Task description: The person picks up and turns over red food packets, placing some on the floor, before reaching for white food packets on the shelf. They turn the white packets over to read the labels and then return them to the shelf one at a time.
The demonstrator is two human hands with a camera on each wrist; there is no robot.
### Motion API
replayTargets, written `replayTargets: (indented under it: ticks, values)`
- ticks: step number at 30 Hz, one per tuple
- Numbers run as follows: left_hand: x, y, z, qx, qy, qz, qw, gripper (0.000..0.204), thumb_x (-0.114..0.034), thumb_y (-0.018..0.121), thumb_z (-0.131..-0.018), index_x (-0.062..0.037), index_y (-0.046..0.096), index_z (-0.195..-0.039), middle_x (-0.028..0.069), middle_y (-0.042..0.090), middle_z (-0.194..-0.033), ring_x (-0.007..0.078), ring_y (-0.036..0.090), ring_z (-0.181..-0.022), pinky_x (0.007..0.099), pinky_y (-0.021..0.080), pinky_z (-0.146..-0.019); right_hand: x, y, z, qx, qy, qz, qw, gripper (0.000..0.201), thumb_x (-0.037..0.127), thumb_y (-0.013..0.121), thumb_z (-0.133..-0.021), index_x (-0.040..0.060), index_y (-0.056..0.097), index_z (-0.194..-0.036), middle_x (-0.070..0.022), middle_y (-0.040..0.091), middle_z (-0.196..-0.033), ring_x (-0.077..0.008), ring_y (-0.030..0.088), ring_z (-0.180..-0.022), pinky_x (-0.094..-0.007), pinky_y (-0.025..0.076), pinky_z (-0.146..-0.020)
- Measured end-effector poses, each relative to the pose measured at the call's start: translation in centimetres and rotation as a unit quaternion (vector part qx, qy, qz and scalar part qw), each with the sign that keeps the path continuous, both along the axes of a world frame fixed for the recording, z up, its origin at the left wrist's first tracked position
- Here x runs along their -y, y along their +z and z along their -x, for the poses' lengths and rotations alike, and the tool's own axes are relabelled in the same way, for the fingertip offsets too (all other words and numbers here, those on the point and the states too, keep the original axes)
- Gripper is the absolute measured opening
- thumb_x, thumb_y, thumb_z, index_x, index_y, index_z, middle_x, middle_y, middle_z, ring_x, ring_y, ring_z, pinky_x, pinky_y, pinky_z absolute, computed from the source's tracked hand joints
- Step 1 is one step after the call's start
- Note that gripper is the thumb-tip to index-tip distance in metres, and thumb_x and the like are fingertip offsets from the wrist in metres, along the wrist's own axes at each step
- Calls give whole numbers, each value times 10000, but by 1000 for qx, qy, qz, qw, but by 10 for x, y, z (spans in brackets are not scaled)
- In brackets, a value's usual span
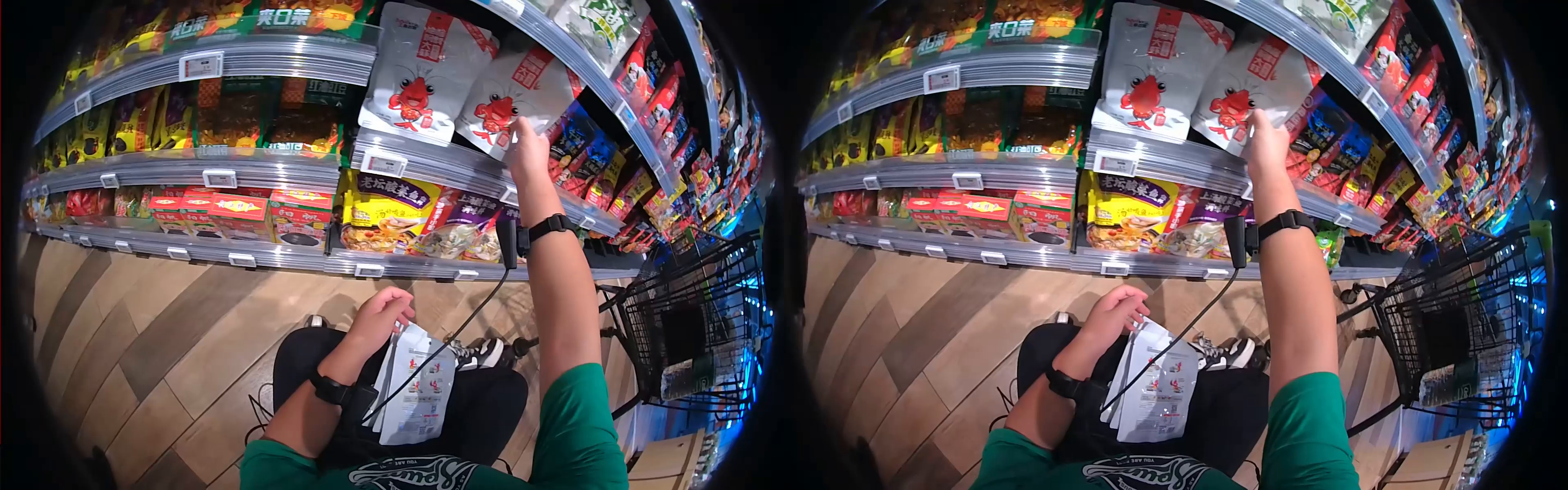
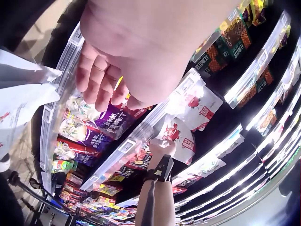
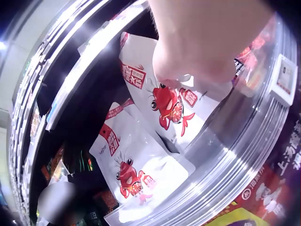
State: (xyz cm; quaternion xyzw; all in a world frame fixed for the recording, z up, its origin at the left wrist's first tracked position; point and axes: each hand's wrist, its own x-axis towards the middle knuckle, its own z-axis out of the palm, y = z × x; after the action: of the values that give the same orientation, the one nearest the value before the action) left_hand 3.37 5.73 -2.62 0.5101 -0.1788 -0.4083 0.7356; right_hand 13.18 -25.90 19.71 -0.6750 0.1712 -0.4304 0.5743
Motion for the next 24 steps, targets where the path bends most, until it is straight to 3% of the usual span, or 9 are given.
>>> replayTargets:
  ticks: [2,4,5,8,10,12,16,20,24]
  values:
    - [1,2,1,-8,6,-1,1000,245,-269,519,-956,-69,570,-1087,42,631,-905,107,577,-768,236,442,-652,-2,-5,-12,72,-28,92,993,352,141,685,-723,-28,546,-998,-133,642,-976,-245,614,-830,-364,479,-764]
    - [7,2,1,-12,-1,-3,1000,235,-268,517,-956,-74,573,-1076,38,626,-897,105,574,-771,233,436,-650,-10,4,-11,-70,-234,283,928,478,173,702,-714,-51,495,-1082,-213,636,-990,-341,626,-909,-412,485,-788]
    - [13,-2,1,-13,-11,-9,1000,220,-256,532,-949,-72,576,-1061,34,621,-890,104,572,-787,233,435,-656,-13,9,-8,-121,-214,291,925,658,189,736,-703,-66,423,-1223,-282,604,-1052,-410,600,-1004,-435,480,-845]
    - [36,-28,8,62,-20,46,997,220,-240,550,-938,-61,575,-1064,26,618,-896,114,575,-791,246,438,-666,-2,11,-12,-220,-268,382,856,790,188,774,-686,-74,367,-1310,-304,545,-1182,-410,575,-1077,-428,484,-874]
    - [33,-6,10,70,-3,35,997,228,-234,575,-924,-41,586,-1045,44,635,-872,138,593,-774,269,453,-677,-19,15,-6,-204,-293,390,849,848,186,782,-693,-63,327,-1364,-301,445,-1283,-414,518,-1140,-416,450,-941]
    - [28,6,8,203,4,-53,978,195,-187,577,-927,-22,593,-1032,50,651,-883,109,591,-794,260,472,-721,-20,17,-6,-67,-321,407,853,864,160,760,-713,-48,289,-1408,-275,389,-1293,-413,439,-1200,-420,390,-1006]
    - [25,-1,11,187,-8,-99,977,193,-179,580,-925,-9,603,-1015,54,664,-881,116,616,-809,265,484,-734,-24,17,-1,24,-358,472,805,876,125,738,-728,-47,252,-1436,-228,379,-1221,-343,443,-1102,-385,379,-975]
    - [22,3,10,184,-15,-92,979,191,-163,582,-922,-7,598,-1031,57,666,-892,125,631,-833,263,489,-746,-29,19,7,69,-250,335,906,720,80,696,-754,13,353,-1384,-102,494,-919,-230,505,-859,-343,436,-807]
    - [24,-2,11,199,-14,-88,976,199,-161,588,-921,-7,594,-1047,61,667,-893,126,633,-836,260,493,-751,-18,2,-6,-39,-160,429,888,442,139,652,-768,64,554,-1192,-141,586,-935,-282,580,-829,-386,478,-758]
